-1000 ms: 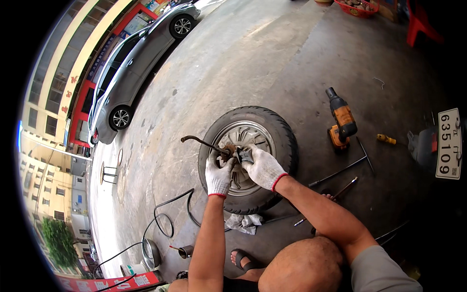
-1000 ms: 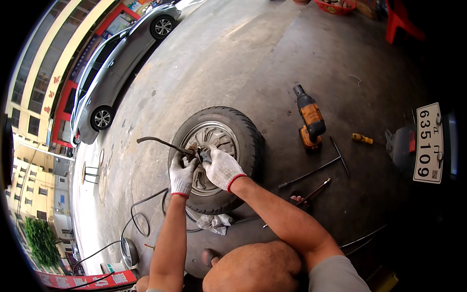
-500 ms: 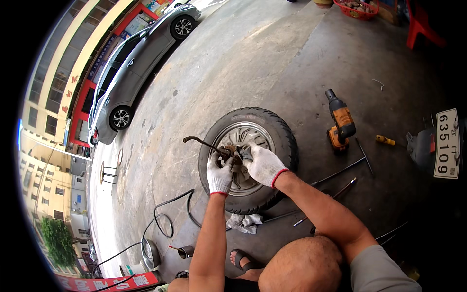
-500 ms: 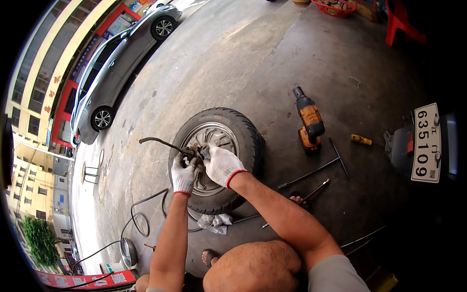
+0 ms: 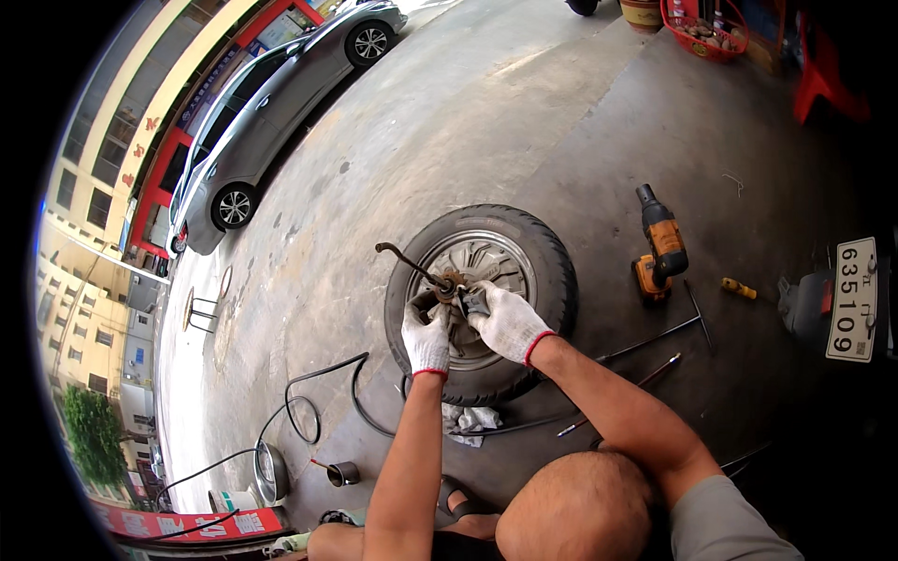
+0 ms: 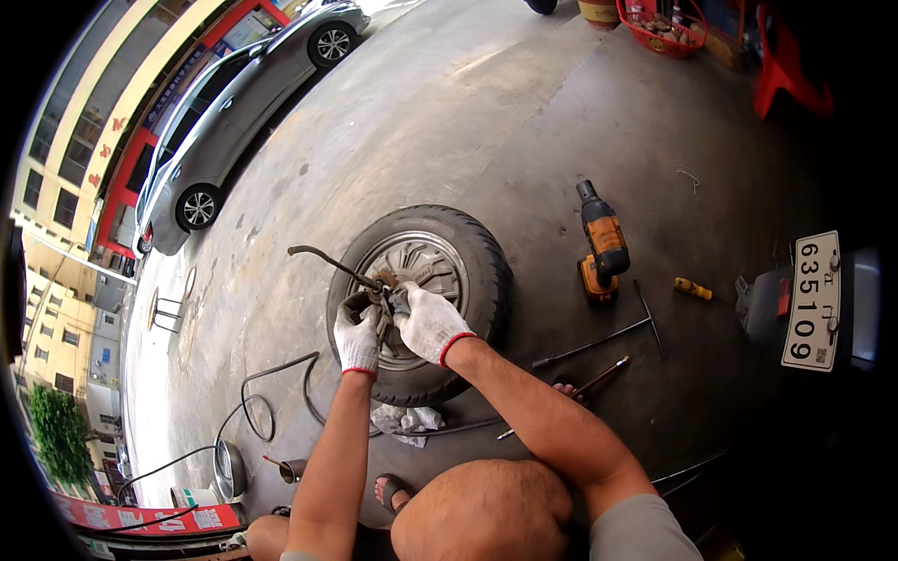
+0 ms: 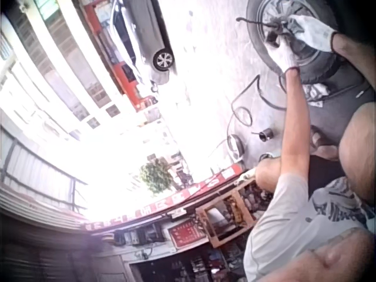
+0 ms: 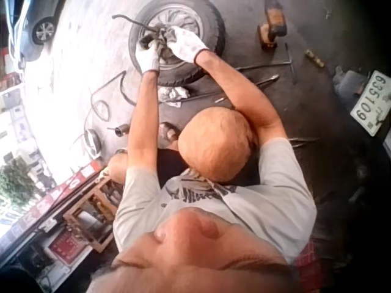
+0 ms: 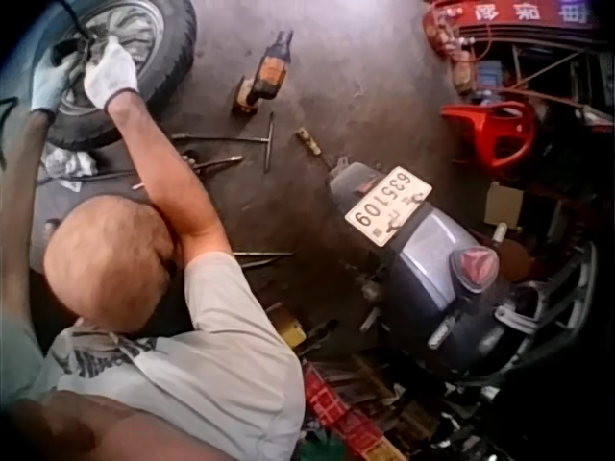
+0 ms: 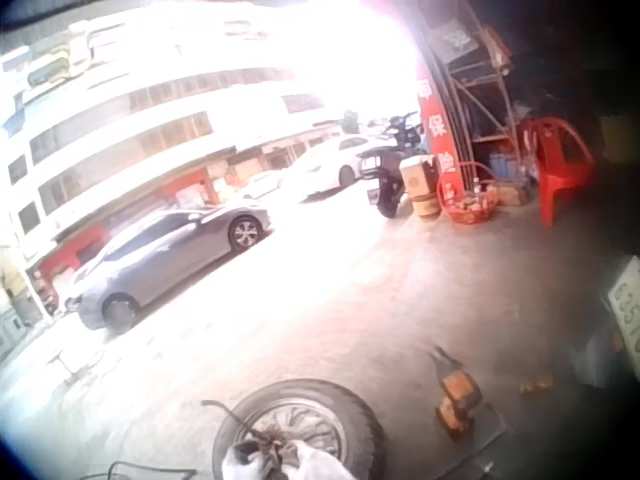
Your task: The person sits on the floor and works on a motorcycle tire, using an air hose to inflate it and a brush to apply lubricant to the valve stem. They then use a screwdriver to adjust the valve.
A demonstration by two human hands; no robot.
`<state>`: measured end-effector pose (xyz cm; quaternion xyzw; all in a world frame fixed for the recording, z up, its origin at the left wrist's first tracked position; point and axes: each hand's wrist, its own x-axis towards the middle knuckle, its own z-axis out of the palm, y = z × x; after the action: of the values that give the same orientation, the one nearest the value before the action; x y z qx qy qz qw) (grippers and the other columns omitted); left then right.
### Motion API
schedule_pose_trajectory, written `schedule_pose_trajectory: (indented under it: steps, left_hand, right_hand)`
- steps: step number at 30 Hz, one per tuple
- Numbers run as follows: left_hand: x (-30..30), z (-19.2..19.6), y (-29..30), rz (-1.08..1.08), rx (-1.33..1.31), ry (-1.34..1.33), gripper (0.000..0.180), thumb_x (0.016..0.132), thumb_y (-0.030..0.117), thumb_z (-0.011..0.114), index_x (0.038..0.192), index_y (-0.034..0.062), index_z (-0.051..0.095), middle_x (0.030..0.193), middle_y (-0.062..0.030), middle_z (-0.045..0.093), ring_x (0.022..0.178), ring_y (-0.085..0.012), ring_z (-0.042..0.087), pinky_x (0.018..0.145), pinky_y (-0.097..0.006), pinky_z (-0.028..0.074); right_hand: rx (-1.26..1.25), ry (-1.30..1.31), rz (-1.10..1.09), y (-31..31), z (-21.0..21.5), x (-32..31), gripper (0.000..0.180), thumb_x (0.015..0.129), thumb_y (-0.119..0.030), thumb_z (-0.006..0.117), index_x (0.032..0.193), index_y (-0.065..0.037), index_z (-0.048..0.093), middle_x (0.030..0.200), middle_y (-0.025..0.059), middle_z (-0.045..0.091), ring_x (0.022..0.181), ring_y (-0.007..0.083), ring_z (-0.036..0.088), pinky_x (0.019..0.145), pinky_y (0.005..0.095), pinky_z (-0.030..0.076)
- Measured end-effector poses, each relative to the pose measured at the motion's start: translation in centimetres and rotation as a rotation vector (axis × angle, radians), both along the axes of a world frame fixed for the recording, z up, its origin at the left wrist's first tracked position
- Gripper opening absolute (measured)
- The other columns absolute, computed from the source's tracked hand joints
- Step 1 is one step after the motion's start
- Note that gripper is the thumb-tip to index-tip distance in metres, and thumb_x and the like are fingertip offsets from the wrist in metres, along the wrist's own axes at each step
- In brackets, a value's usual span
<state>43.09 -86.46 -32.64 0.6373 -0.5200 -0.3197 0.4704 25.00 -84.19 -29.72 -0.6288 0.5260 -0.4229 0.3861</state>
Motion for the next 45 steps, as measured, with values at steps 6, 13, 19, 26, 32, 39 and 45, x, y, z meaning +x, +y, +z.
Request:
schedule_pose_trajectory:
  steps: [6, 13, 19, 26, 32, 39, 45]
  left_hand:
    - [1.0, -0.1, -0.2, -0.039, 0.018, 0.010, 0.050, 0.086, 0.009, 0.073, 0.133, -0.0029, 0.060, 0.121, -0.0176, 0.070, 0.109, -0.0242, 0.067, 0.096, -0.034, 0.052]
    - [0.8, -0.8, 0.3, 0.007, -0.118, 0.035, 0.040, 0.087, 0.010, 0.067, 0.126, 0.0017, 0.065, 0.116, -0.0188, 0.071, 0.109, -0.0291, 0.069, 0.096, -0.037, 0.052]
    - [1.0, -1.8, 0.6, 0.061, -0.068, 0.199, 0.042, 0.088, 0.010, 0.066, 0.128, -0.0004, 0.063, 0.122, -0.0217, 0.069, 0.111, -0.0301, 0.068, 0.097, -0.038, 0.052]
    - [0.2, -2.5, 0.2, 0.126, -0.087, 0.212, 0.041, 0.090, 0.015, 0.067, 0.128, 0.0017, 0.064, 0.122, -0.0197, 0.068, 0.114, -0.0313, 0.065, 0.100, -0.038, 0.050]
    - [0.5, -2.8, -0.2, 0.094, -0.076, 0.345, 0.040, 0.089, 0.014, 0.066, 0.127, 0.0043, 0.065, 0.121, -0.0188, 0.068, 0.115, -0.0334, 0.063, 0.102, -0.041, 0.048]
    - [0.8, -2.2, 0.1, 0.110, -0.040, 0.359, 0.038, 0.089, 0.014, 0.066, 0.125, 0.0011, 0.066, 0.121, -0.0194, 0.068, 0.115, -0.0323, 0.064, 0.102, -0.040, 0.049]
    - [0.8, -2.0, 0.2, 0.102, -0.022, 0.375, 0.037, 0.089, 0.016, 0.066, 0.125, 0.0055, 0.066, 0.119, -0.0177, 0.068, 0.114, -0.0339, 0.063, 0.101, -0.042, 0.048]
  right_hand:
    - [-0.050, 0.295, -0.086, 0.9, 3.4, 0.6, 0.046, 0.091, -0.018, 0.064, 0.134, -0.004, 0.053, 0.096, 0.0253, 0.071, 0.090, 0.0419, 0.070, 0.078, 0.0503, 0.055]
    - [-0.028, 0.516, 0.082, 0.8, 6.2, 2.1, 0.047, 0.090, -0.016, 0.065, 0.134, -0.004, 0.053, 0.100, 0.0289, 0.069, 0.094, 0.0456, 0.067, 0.083, 0.0515, 0.054]
    - [-0.076, 0.618, 0.011, -0.1, 6.4, 3.7, 0.053, 0.090, -0.016, 0.064, 0.138, 0.002, 0.049, 0.099, 0.0319, 0.068, 0.100, 0.0470, 0.066, 0.086, 0.0512, 0.053]
    - [-0.032, 0.815, -0.008, 0.1, 6.9, 5.8, 0.049, 0.090, -0.016, 0.065, 0.136, -0.002, 0.052, 0.097, 0.0314, 0.068, 0.098, 0.0478, 0.065, 0.085, 0.0530, 0.053]
    - [-0.017, 0.972, -0.053, 0.9, 7.0, 8.1, 0.045, 0.088, -0.010, 0.067, 0.131, -0.005, 0.055, 0.100, 0.0274, 0.069, 0.100, 0.0458, 0.065, 0.084, 0.0507, 0.053]
    - [-0.194, 0.925, -0.096, 0.5, 6.1, 8.8, 0.041, 0.088, -0.008, 0.066, 0.128, -0.006, 0.056, 0.105, 0.0249, 0.070, 0.102, 0.0455, 0.065, 0.084, 0.0505, 0.053]
    - [-0.117, 0.858, -0.099, 0.1, 5.5, 7.7, 0.042, 0.089, -0.012, 0.066, 0.128, -0.007, 0.056, 0.100, 0.0274, 0.069, 0.098, 0.0465, 0.065, 0.084, 0.0522, 0.052]
